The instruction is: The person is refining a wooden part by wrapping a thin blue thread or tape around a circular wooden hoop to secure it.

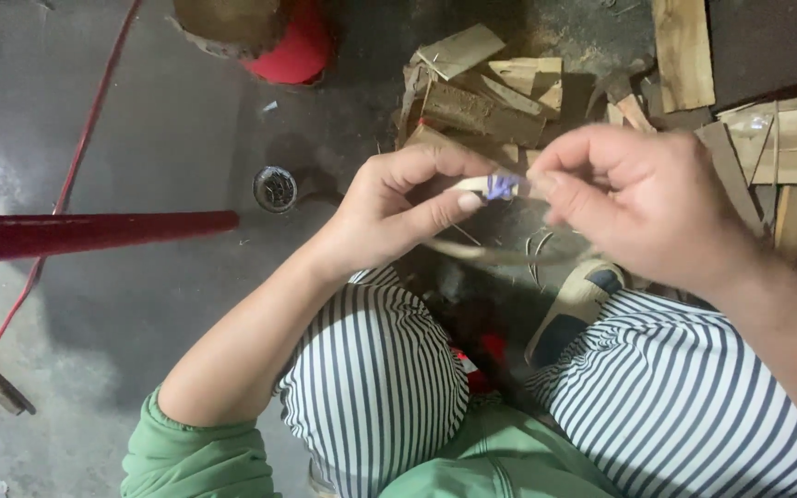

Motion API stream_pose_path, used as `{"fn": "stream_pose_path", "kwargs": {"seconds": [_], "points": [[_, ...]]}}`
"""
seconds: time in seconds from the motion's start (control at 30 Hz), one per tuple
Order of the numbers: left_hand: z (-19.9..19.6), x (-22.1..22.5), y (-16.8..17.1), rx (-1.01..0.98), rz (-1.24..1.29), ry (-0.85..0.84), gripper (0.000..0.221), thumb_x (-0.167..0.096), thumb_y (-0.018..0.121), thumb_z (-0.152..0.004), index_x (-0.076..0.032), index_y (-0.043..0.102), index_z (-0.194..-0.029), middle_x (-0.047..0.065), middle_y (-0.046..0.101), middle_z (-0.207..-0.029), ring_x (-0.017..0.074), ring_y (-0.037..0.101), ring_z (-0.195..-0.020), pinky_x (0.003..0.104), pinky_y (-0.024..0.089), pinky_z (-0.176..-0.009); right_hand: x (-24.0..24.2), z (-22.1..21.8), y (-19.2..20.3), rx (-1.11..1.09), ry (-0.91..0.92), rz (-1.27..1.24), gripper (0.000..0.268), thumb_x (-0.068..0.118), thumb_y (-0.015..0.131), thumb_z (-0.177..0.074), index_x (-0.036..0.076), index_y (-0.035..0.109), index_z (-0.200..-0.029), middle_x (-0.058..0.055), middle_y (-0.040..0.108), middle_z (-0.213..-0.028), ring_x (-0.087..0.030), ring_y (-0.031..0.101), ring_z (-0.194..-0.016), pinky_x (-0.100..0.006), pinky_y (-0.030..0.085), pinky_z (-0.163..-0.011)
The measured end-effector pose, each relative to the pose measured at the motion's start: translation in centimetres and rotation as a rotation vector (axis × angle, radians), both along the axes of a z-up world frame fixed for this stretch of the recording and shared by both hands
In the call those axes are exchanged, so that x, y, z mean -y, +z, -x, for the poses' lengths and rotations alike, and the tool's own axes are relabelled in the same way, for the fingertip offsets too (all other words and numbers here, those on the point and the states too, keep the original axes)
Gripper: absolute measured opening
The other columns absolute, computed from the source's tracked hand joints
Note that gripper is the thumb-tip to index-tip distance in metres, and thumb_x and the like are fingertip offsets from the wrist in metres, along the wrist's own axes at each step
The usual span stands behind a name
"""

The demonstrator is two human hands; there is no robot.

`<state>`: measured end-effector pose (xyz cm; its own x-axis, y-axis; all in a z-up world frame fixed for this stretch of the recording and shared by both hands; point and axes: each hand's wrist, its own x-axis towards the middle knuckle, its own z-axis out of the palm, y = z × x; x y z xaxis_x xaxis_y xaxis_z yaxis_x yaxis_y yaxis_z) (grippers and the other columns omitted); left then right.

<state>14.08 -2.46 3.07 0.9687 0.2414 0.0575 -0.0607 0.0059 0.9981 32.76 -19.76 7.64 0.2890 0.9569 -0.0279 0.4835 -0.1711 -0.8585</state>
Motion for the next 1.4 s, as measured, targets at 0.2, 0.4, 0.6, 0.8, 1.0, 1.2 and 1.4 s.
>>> {"fn": "stream_pose_path", "kwargs": {"seconds": [0.2,0.4,0.6,0.8,1.0,1.2,1.4], "points": [[-0.3,0.1,-0.1,0.132,-0.229,0.077,0.017,-0.001,0.078,-0.094,-0.004,0.073,-0.110,0.001,0.065,-0.095,0.0103,0.050,-0.081,0.023,0.044,-0.072,0.5,0.4,-0.3,0.272,0.088,-0.176,0.011,-0.006,0.070,-0.090,-0.007,0.069,-0.102,-0.011,0.075,-0.087,-0.016,0.060,-0.056,-0.028,0.046,-0.051],[-0.1,0.1,0.1,0.130,-0.249,0.046,0.020,-0.001,0.080,-0.092,-0.007,0.075,-0.110,0.001,0.056,-0.094,0.0120,0.052,-0.087,0.024,0.046,-0.079,0.3,0.4,-0.7,0.241,0.143,-0.193,0.012,-0.004,0.074,-0.086,-0.003,0.068,-0.096,-0.004,0.070,-0.074,-0.010,0.048,-0.046,-0.026,0.035,-0.041],[-0.3,0.4,0.3,0.145,-0.330,0.068,0.026,-0.004,0.085,-0.086,-0.004,0.076,-0.110,0.003,0.054,-0.094,0.0138,0.053,-0.085,0.025,0.047,-0.075,0.1,0.7,-0.6,0.318,0.179,-0.234,0.011,-0.008,0.073,-0.083,-0.001,0.068,-0.089,-0.004,0.069,-0.069,-0.012,0.051,-0.047,-0.027,0.038,-0.041],[-0.5,0.5,0.8,0.144,-0.433,0.064,0.028,-0.001,0.084,-0.083,-0.004,0.077,-0.110,0.003,0.053,-0.091,0.0141,0.054,-0.083,0.025,0.048,-0.072,0.2,0.9,-1.3,0.392,0.191,-0.329,0.010,-0.009,0.076,-0.084,-0.003,0.070,-0.089,-0.005,0.069,-0.067,-0.013,0.057,-0.049,-0.028,0.042,-0.043],[-0.7,0.5,0.6,0.147,-0.544,0.117,0.027,0.000,0.087,-0.082,-0.005,0.078,-0.106,0.002,0.053,-0.087,0.0120,0.049,-0.073,0.024,0.043,-0.061,0.3,-0.1,-1.1,0.414,0.186,-0.349,0.018,-0.005,0.082,-0.083,-0.005,0.078,-0.100,-0.020,0.078,-0.103,-0.023,0.073,-0.081,-0.029,0.059,-0.068],[-1.1,1.3,0.3,0.106,-0.633,0.232,0.035,0.008,0.085,-0.079,-0.007,0.078,-0.109,0.001,0.057,-0.089,0.0113,0.054,-0.070,0.025,0.047,-0.059,0.1,0.6,-1.4,0.667,0.169,-0.497,0.009,-0.008,0.084,-0.088,-0.003,0.077,-0.092,-0.013,0.075,-0.089,-0.019,0.064,-0.068,-0.029,0.050,-0.057],[-1.5,1.7,1.6,0.068,-0.617,0.193,0.031,0.003,0.078,-0.088,-0.007,0.075,-0.118,0.000,0.051,-0.087,0.0108,0.047,-0.070,0.024,0.042,-0.058,0.0,0.8,-1.1,1.003,0.076,-0.399,0.012,-0.003,0.086,-0.091,0.004,0.078,-0.094,-0.005,0.079,-0.094,-0.013,0.065,-0.066,-0.026,0.047,-0.060]]}}
